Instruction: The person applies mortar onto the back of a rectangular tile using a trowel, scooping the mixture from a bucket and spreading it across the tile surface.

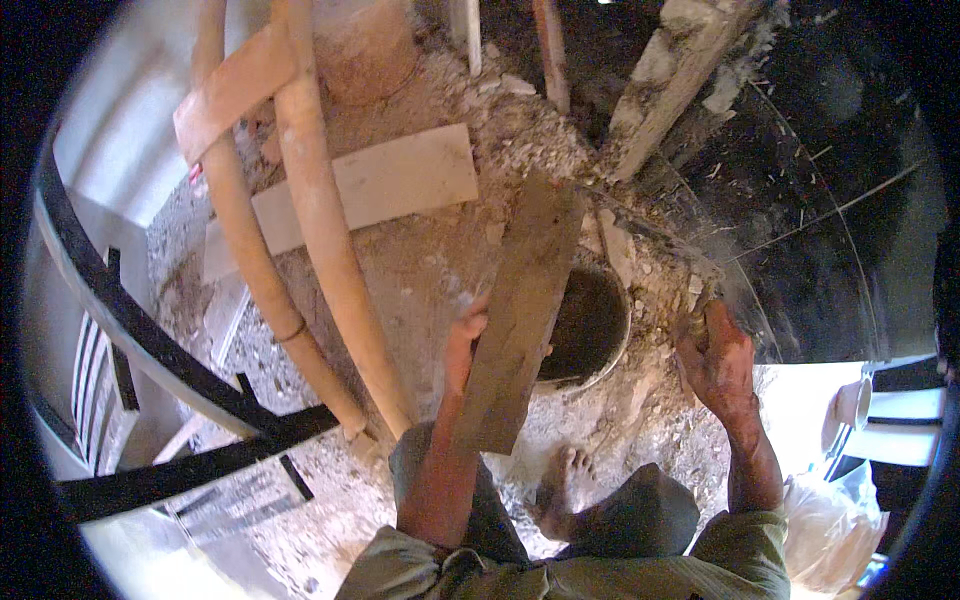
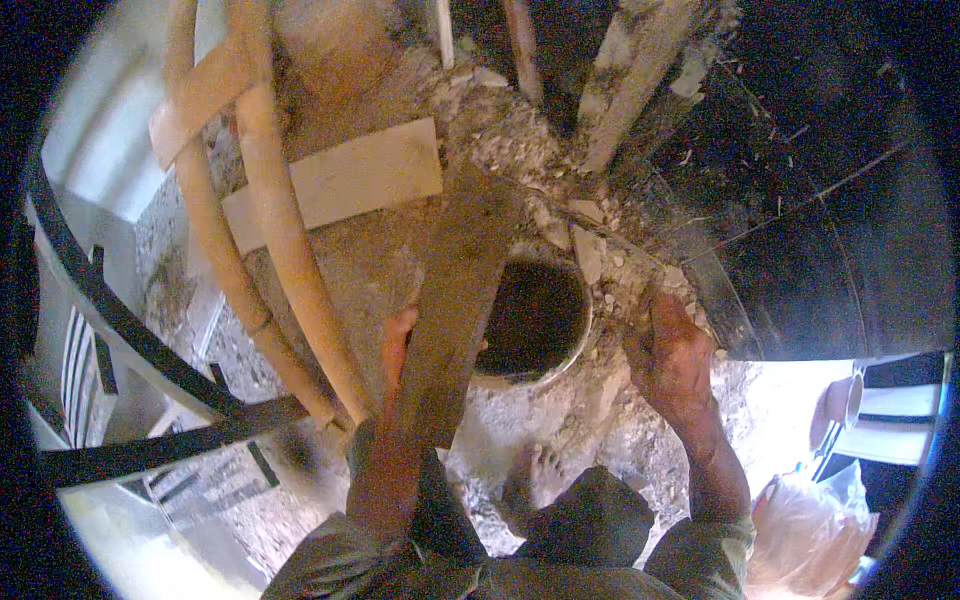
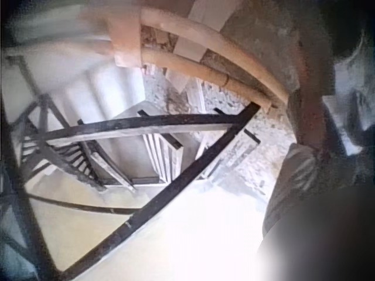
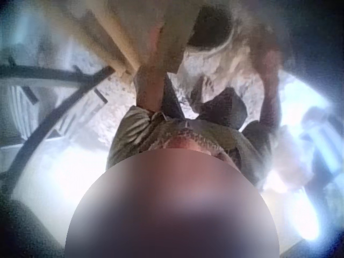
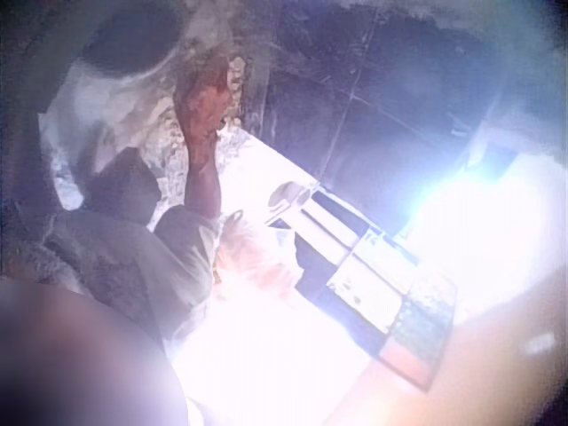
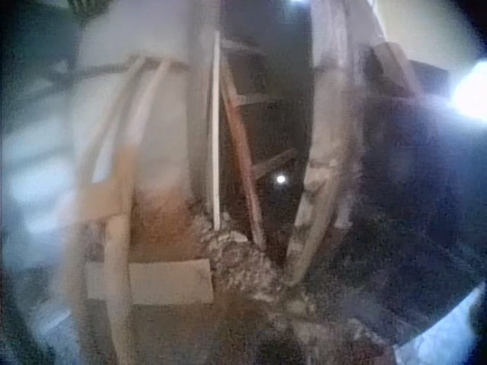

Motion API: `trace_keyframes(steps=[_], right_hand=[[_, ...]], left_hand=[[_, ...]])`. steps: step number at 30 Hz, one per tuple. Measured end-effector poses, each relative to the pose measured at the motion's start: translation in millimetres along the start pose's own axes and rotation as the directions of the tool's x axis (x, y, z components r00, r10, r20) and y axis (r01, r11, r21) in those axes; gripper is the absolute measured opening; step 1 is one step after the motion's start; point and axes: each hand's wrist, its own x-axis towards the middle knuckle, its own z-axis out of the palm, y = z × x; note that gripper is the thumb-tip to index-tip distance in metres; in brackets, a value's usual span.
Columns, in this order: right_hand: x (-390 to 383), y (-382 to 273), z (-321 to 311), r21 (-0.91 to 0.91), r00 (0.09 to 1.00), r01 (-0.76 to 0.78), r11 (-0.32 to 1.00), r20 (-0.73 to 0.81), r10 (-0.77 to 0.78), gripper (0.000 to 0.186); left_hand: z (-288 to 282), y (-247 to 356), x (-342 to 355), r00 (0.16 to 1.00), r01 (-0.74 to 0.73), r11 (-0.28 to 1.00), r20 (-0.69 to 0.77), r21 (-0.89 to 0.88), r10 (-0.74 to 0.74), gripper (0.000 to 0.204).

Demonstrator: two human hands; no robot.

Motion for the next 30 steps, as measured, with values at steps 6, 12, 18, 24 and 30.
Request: trace_keyframes(steps=[6, 12, 18, 24, 30], right_hand=[[-8, -3, 12, -0.18, 0.991, 0.129, 0.975, 0.071, -0.118, 0.029], [-21, -10, 23, -0.223, 0.985, 0.1, 0.97, 0.163, -0.064, 0.032], [-23, -14, 11, -0.095, 0.956, 0.035, 0.995, 0.295, -0.006, 0.027], [-21, -21, -4, -0.039, 0.92, 0.044, 0.998, 0.39, -0.025, 0.024], [-24, -16, -14, 0.0, 0.861, 0.014, 1.0, 0.509, -0.013, 0.026]], left_hand=[[0, -9, 4, 0.999, -0.044, 0.996, -0.015, -0.077, 0.043, 0.059], [-7, -13, 8, 0.996, 0.06, 0.989, -0.06, -0.138, -0.069, 0.059], [-8, -17, 11, 0.999, -0.035, 0.994, -0.014, -0.103, 0.034, 0.059], [-12, -12, 8, 1.0, -0.01, 0.999, 0.012, -0.036, 0.011, 0.058], [-13, -11, 7, 0.981, -0.065, 0.987, -0.172, 0.148, 0.09, 0.059]])
